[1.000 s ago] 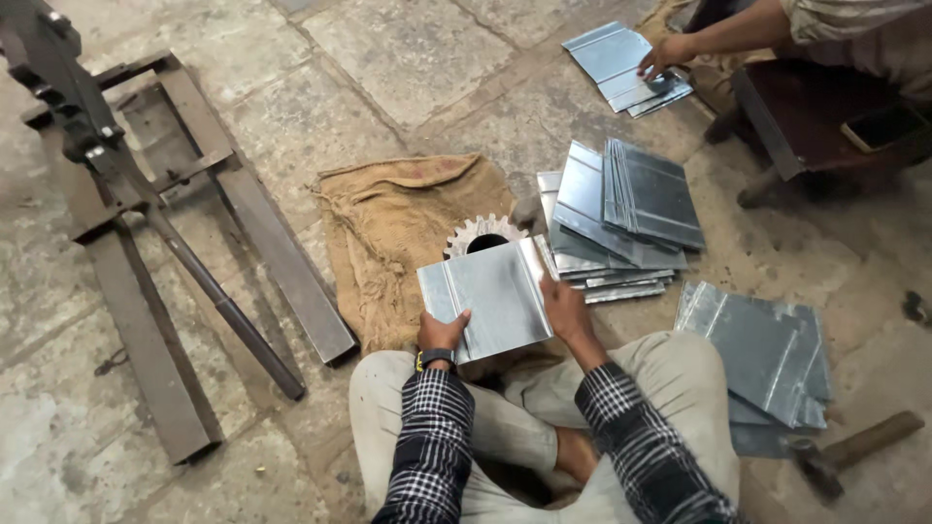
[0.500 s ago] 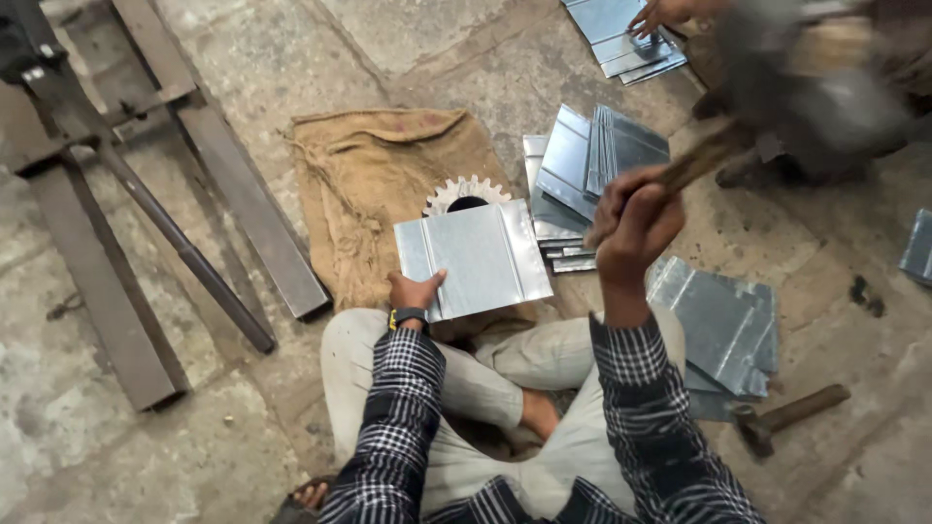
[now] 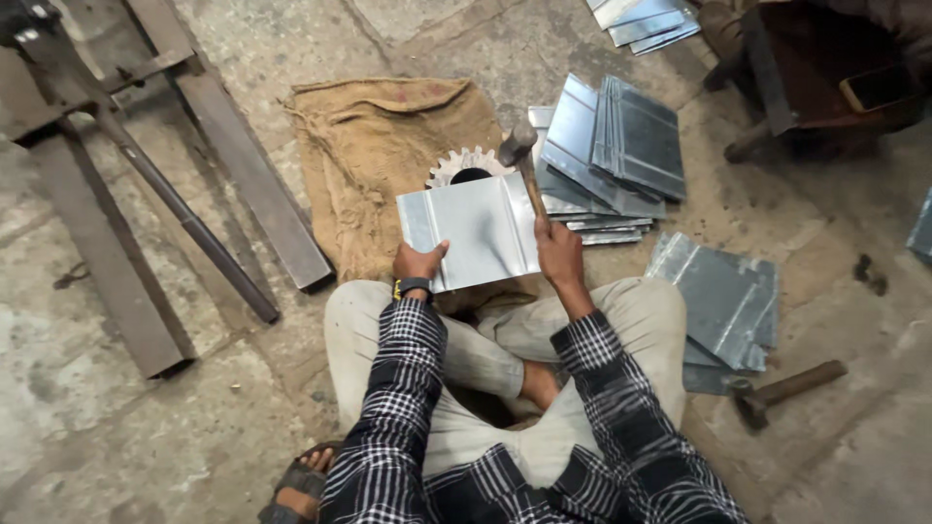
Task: The person sits on the floor and uses a hammer to strike and shape metal sheets against a large metal gear. They handle multiple sheets one at a time, positioning them on the gear before hammering them.
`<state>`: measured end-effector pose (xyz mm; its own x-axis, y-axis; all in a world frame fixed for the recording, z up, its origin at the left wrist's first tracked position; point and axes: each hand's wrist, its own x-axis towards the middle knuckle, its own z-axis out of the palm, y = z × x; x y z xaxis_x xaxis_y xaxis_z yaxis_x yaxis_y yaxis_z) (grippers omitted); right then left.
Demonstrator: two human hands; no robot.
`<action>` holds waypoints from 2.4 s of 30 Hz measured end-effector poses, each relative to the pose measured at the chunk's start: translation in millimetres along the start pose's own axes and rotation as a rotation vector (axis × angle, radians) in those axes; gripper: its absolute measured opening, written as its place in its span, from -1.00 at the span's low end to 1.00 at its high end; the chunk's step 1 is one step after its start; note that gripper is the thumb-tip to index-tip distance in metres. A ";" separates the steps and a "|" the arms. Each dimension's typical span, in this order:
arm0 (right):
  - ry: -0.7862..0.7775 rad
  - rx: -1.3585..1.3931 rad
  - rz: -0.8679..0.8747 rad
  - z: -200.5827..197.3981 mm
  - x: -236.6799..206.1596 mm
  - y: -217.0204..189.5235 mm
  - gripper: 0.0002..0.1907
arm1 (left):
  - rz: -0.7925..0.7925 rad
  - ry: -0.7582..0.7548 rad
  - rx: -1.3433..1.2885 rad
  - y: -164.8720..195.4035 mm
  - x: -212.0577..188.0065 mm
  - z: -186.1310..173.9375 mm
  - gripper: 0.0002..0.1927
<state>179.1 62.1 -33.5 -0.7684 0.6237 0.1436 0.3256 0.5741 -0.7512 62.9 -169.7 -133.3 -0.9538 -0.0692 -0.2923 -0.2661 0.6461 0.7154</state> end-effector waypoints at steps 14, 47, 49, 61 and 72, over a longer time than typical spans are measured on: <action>0.280 0.828 -0.678 -24.6 11.2 -42.9 -0.63 | 0.011 0.014 -0.027 8.0 -3.1 -4.6 -0.17; 0.096 0.180 -0.093 -22.3 -30.8 -9.2 -0.63 | -0.010 0.042 -0.029 -1.2 16.5 7.1 -0.19; 0.156 0.409 -0.202 -34.2 -27.6 -23.9 -0.58 | -0.018 0.045 -0.029 -0.8 17.5 7.1 -0.20; 0.123 -0.108 -0.129 -2.5 -30.5 19.8 -0.62 | 0.000 0.054 0.007 -6.2 22.6 13.0 -0.19; 0.137 0.858 -0.204 -41.2 -29.6 -9.6 -0.64 | -0.011 0.097 0.043 6.4 33.7 14.6 -0.14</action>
<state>221.4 59.9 -4.0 -0.6759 0.6422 0.3616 -0.3773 0.1200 -0.9183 31.1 -156.8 -147.8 -0.9604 -0.1485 -0.2357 -0.2725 0.6768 0.6839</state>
